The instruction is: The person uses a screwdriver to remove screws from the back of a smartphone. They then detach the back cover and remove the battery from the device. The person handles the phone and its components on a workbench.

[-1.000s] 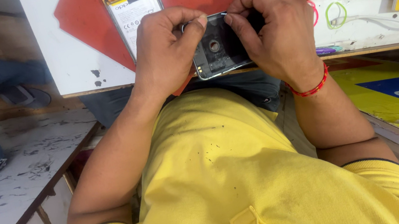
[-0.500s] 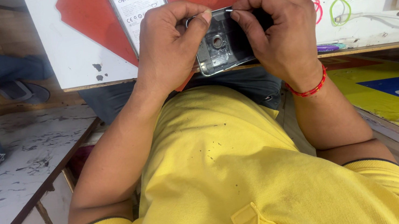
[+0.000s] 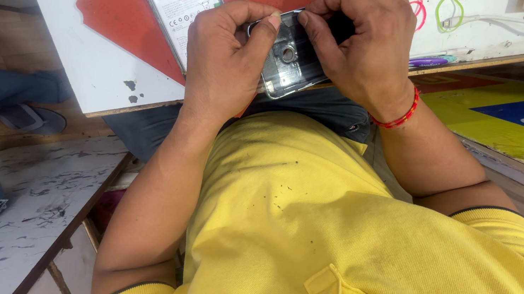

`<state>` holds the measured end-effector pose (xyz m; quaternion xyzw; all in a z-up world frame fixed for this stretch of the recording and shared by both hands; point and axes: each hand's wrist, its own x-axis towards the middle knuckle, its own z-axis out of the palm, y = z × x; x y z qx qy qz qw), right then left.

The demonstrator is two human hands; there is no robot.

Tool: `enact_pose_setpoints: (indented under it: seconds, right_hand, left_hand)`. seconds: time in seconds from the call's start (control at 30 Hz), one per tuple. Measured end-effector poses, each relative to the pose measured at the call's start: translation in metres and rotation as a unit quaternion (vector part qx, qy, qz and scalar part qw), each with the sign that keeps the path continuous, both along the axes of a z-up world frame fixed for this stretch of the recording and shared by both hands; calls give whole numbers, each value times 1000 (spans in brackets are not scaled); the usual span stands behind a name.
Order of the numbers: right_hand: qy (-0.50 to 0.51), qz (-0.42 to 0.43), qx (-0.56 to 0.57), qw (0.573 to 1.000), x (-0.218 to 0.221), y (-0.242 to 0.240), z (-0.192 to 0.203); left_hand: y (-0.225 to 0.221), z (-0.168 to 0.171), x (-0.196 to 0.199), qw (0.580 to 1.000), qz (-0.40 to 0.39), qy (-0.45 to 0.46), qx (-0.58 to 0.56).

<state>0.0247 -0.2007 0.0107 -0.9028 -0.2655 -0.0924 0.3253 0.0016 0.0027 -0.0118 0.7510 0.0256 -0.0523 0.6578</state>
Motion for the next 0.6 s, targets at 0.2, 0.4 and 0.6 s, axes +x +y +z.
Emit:
enact_pose_setpoints:
  seconds: [0.2, 0.4, 0.6]
  right_hand:
    - [27, -6, -10, 1000, 5, 1, 8]
    - [2, 84, -37, 996, 18, -2, 25]
    - [-125, 156, -174, 964, 30, -3, 36]
  left_hand:
    - [0, 0, -2, 1000, -11, -4, 8]
    - [2, 3, -6, 999, -23, -26, 5]
    - [0, 6, -3, 999, -18, 2, 27]
